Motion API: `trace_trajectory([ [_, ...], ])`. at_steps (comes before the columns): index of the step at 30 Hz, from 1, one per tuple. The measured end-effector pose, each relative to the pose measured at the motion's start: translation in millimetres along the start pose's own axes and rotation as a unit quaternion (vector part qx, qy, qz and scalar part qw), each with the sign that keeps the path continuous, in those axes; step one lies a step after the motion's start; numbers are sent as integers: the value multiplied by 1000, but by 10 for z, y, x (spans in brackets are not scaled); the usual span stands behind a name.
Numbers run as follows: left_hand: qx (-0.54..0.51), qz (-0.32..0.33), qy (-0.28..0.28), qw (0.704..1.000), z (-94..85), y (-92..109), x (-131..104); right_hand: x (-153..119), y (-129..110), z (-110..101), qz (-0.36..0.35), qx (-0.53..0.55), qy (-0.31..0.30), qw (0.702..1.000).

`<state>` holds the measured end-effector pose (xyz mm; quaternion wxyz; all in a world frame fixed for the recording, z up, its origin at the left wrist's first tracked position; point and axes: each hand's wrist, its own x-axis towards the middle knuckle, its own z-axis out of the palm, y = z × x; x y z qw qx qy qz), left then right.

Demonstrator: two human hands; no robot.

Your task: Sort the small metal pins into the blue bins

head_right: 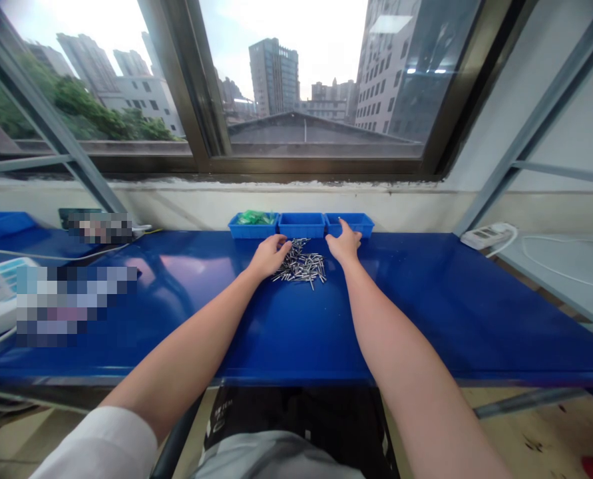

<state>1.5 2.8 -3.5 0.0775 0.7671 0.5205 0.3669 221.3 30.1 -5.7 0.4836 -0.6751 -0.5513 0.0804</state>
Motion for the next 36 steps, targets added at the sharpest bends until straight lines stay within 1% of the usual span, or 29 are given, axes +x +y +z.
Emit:
trace_trajectory([
  [2, 1, 1, -2, 1000, 3, -5, -1, -17, -6, -8, 5, -26, 0, 1000],
  [9, 7, 8, -6, 1000, 33, -35, 5, -22, -14, -5, -14, -72, -28, 997],
  [12, 9, 8, -7, 1000, 45, -45, 3, -42, -57, 23, -75, -101, -59, 990],
  [15, 14, 13, -8, 1000, 51, -51, 2, -74, -101, 83, -144, -135, -100, 975],
  [17, 17, 16, -9, 1000, 53, -56, 3, -92, -113, 121, -161, -156, -129, 966],
  [19, 19, 17, -10, 1000, 56, -62, 5, -102, -107, 144, -161, -166, -145, 962],
  [21, 20, 19, -9, 1000, 58, -66, 8, -98, -94, 149, -155, -160, -134, 966],
  [25, 24, 16, -13, 1000, 57, -69, 9, -74, -93, 126, -163, -120, -72, 977],
  [27, 28, 14, -17, 999, 53, -68, 10, -78, -118, 106, -177, -96, -73, 977],
  [28, 31, 15, -19, 999, 50, -67, 10, -88, -136, 95, -180, -83, -92, 976],
  [32, 48, 16, -27, 998, 42, -66, 9, -159, -213, 52, -174, -53, -212, 960],
  [34, 54, 15, -29, 998, 39, -65, 8, -184, -233, 44, -175, -61, -244, 952],
  [36, 55, 15, -32, 998, 37, -63, 7, -189, -234, 49, -171, -72, -257, 949],
])
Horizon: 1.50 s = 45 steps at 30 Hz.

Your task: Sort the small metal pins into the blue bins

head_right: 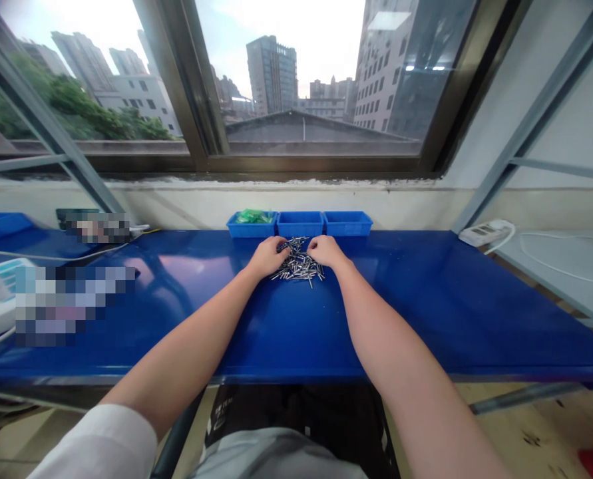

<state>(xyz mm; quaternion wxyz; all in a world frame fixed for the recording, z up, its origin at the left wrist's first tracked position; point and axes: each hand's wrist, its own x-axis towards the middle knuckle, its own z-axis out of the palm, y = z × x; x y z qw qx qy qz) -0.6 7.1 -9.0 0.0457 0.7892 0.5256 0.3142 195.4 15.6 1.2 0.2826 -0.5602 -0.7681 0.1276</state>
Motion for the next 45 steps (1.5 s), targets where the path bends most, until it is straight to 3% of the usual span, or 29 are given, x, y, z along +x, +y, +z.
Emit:
trace_trajectory([
  [7, -1, -2, -5, 1000, -9, 12, -1, 41, 49, 55, 9, -28, -24, 999],
  [11, -3, 5, 1, 1000, -17, 20, -3, 34, 28, 67, -1, -50, 13, 999],
  [15, -19, 40, 18, 999, -40, 43, -15, 26, -47, 56, -38, -34, 56, 997],
  [20, -50, 100, 3, 994, -71, 85, -17, 8, -183, 45, -88, -1, 61, 994],
  [26, -36, 95, 16, 995, -66, 84, -3, -22, -207, 65, -68, 112, 47, 990],
  [32, -15, 78, 29, 996, -65, 79, -1, -18, -180, 73, -36, 331, 38, 942],
  [38, -1, 65, 18, 998, -55, 72, 8, -36, -193, 14, 4, 388, 23, 921],
  [45, -3, 69, 18, 997, -55, 71, 4, -33, -166, 11, 12, 394, 18, 919],
])
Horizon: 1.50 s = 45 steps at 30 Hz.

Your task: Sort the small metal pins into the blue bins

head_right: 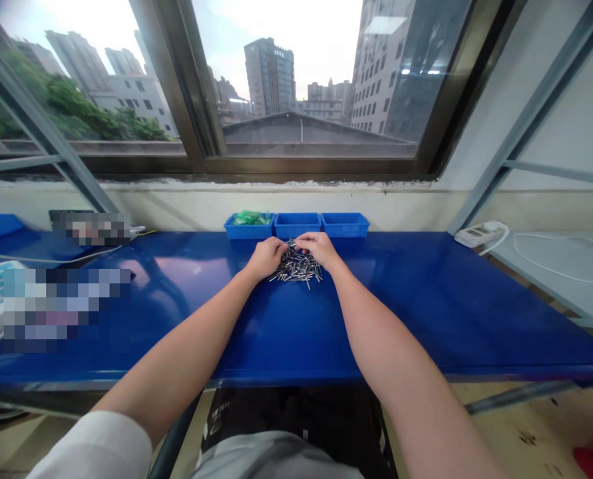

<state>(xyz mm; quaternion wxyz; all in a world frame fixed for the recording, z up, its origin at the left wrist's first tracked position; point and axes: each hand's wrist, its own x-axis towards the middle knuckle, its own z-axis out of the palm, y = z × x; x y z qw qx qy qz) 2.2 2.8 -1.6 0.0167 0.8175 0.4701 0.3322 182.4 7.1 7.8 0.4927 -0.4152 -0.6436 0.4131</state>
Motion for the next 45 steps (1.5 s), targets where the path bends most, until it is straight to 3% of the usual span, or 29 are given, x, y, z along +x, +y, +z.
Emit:
trace_trajectory([
  [6, -22, -44, 55, 997, -18, 27, -10, 70, 66, -50, -44, -40, 80, 995],
  [12, -17, -84, 51, 995, 16, -18, -6, 122, 177, -154, -74, -153, 160, 972],
  [15, -11, -87, 38, 995, 20, -26, -9, 119, 176, -206, -48, -244, 207, 946],
  [20, 6, -98, 13, 995, 6, -8, -15, 104, 151, -294, 51, -375, 264, 887],
  [26, 20, -107, -12, 994, 13, -3, -18, 100, 171, -314, 97, -409, 224, 879],
  [31, 21, -108, -33, 993, 12, -13, -22, 110, 180, -265, 23, -394, 231, 889],
  [34, 25, -113, -39, 993, 20, -31, -19, 113, 177, -234, -4, -384, 151, 911],
  [38, 28, -119, -46, 991, 33, -49, -16, 97, 179, -187, 39, -399, 40, 915],
  [45, 34, -131, -52, 989, 37, -42, -19, 99, 207, -162, 64, -437, -2, 897],
])
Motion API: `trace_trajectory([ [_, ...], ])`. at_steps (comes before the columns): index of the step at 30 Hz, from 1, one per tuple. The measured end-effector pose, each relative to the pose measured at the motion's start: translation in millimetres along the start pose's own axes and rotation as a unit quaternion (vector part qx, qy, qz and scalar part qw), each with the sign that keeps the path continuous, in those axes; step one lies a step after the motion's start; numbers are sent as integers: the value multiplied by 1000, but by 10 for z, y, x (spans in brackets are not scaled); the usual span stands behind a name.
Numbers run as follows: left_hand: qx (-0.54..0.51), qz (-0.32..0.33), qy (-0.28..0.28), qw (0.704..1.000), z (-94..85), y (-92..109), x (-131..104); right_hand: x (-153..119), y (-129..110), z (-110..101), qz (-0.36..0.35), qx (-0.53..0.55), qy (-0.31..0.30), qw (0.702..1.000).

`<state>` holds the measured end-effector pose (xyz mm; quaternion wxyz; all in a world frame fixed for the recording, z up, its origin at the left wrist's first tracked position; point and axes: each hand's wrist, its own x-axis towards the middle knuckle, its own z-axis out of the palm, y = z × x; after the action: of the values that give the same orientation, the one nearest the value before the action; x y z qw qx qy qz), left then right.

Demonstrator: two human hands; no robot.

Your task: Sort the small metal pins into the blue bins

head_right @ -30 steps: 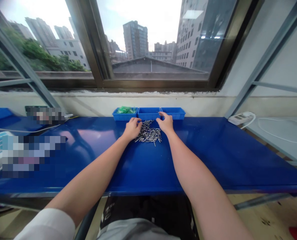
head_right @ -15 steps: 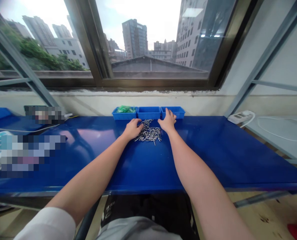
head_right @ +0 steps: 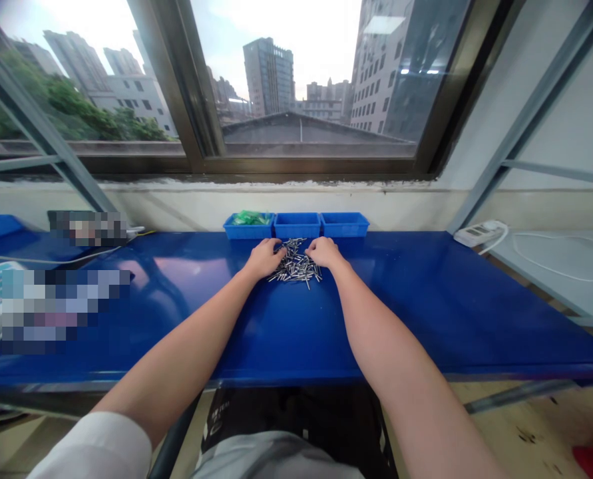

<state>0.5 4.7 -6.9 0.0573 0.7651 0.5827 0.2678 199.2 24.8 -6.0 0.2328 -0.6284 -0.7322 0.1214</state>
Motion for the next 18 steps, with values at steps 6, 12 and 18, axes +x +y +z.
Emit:
trace_trajectory([
  [6, 4, -1, -7, 1000, -12, 11, -6, -15, -60, -21, 10, -31, -16, 999],
  [12, 9, 5, -14, 1000, -12, 13, -13, -76, -219, -63, 38, -103, -27, 994],
  [18, 13, 10, -14, 1000, 2, -2, -7, -97, -263, -64, 2, -119, -44, 992],
])
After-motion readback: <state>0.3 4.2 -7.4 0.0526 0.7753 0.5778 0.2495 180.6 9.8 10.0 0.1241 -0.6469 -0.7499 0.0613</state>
